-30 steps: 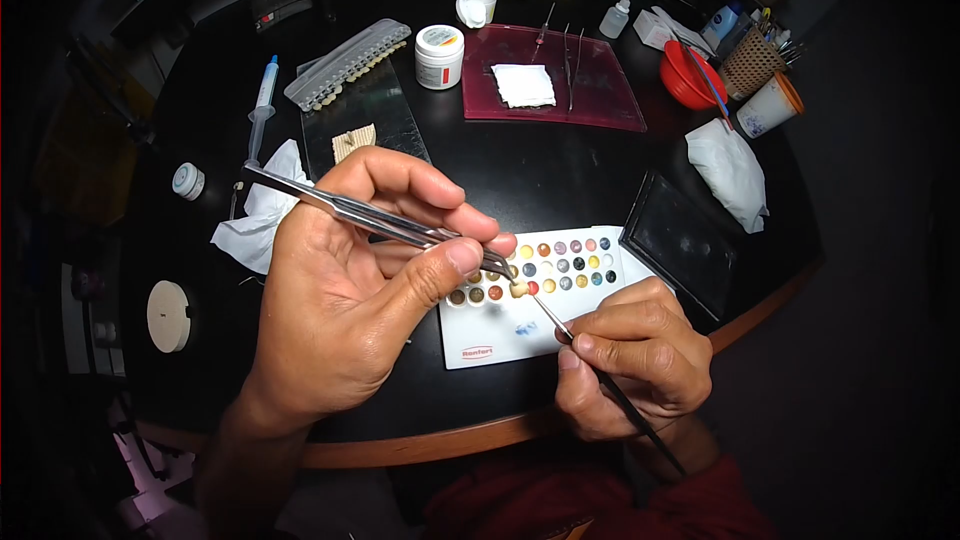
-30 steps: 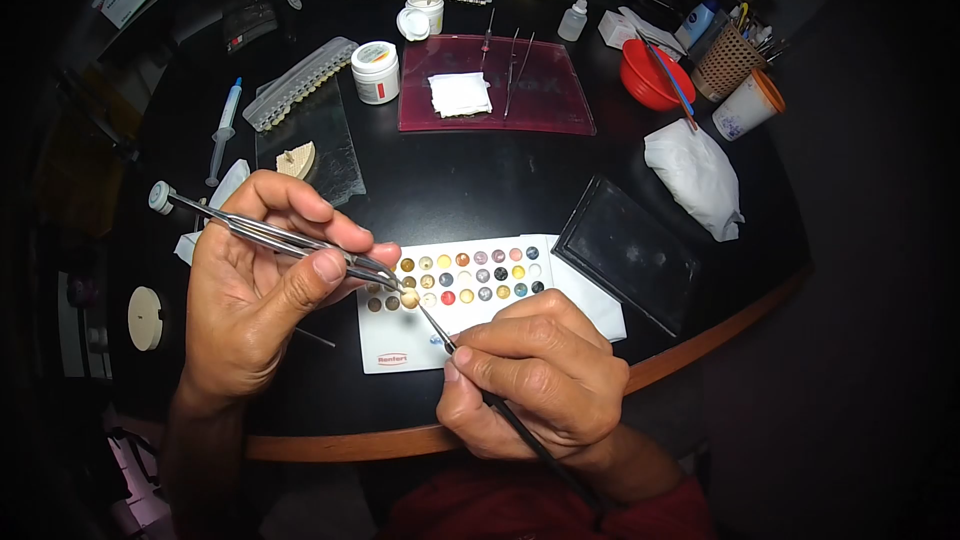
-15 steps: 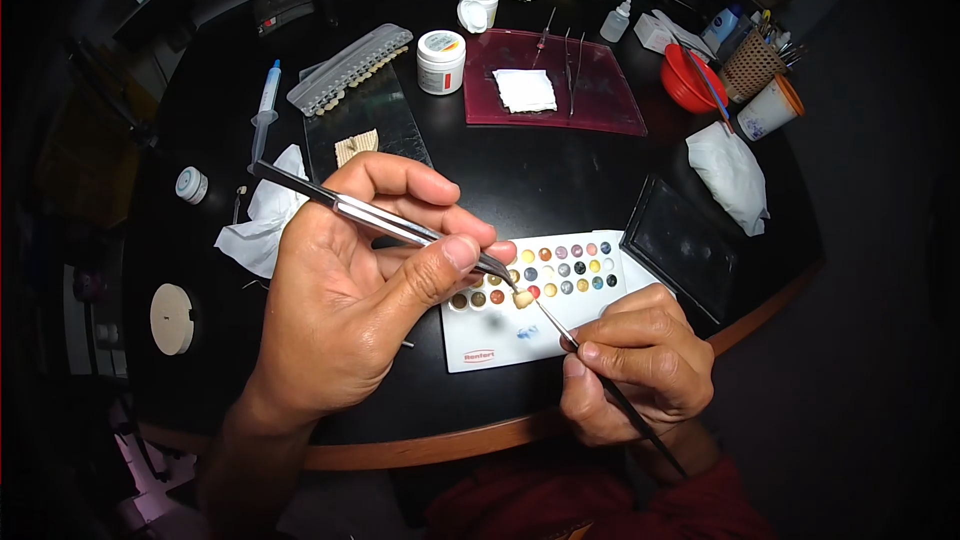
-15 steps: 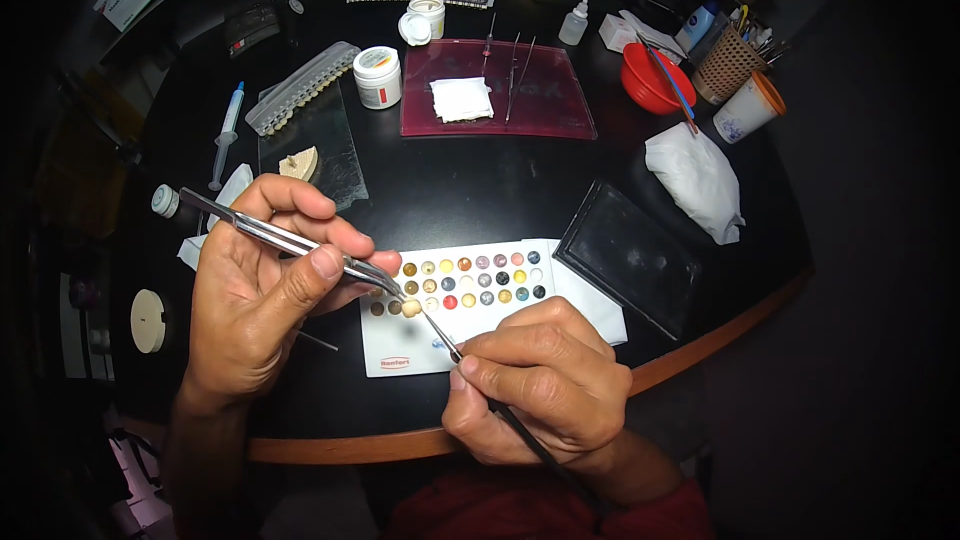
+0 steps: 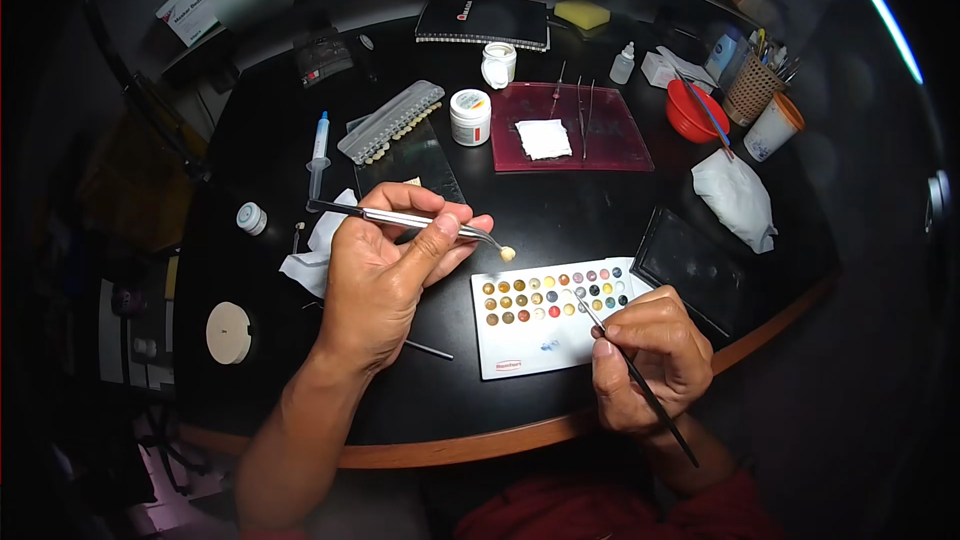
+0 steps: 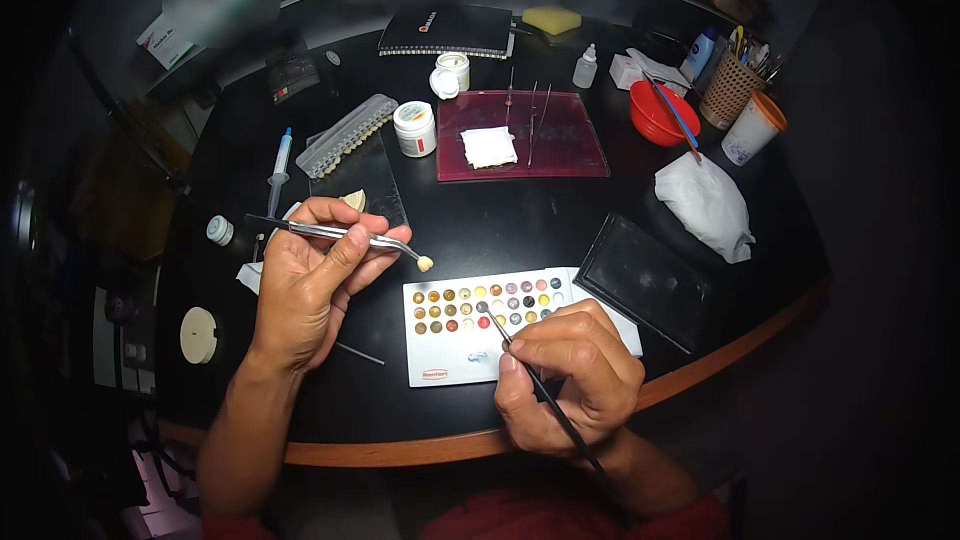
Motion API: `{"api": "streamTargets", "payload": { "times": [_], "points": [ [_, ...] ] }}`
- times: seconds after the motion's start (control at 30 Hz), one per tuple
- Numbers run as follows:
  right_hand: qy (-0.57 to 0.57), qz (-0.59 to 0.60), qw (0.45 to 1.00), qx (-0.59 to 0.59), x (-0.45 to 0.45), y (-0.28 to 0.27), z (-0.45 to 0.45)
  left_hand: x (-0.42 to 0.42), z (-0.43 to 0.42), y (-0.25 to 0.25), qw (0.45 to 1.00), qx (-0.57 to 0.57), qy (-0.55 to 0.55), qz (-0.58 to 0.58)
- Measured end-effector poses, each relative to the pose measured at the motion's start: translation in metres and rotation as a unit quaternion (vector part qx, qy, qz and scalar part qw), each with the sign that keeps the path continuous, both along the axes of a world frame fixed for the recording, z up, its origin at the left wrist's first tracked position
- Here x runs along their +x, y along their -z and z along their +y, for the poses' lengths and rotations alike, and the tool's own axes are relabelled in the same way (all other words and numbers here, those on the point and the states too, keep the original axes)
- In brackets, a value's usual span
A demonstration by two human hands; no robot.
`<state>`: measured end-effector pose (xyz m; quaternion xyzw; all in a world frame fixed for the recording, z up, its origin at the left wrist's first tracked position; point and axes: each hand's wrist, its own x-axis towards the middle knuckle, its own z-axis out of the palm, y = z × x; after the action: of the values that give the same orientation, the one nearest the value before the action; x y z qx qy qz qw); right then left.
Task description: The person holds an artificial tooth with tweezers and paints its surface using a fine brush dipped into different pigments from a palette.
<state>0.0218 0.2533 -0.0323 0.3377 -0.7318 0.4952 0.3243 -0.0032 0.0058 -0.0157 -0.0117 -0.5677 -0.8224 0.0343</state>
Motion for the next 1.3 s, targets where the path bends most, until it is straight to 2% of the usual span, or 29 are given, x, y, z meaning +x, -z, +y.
{"api": "streamTargets", "payload": {
  "times": [1.3],
  "points": [
    [-0.009,-0.019,1.000,0.005,0.0019,-0.0008,-0.0022,0.0040,0.0028,-0.0021,0.999,0.023,0.038,0.020]
  ]
}}
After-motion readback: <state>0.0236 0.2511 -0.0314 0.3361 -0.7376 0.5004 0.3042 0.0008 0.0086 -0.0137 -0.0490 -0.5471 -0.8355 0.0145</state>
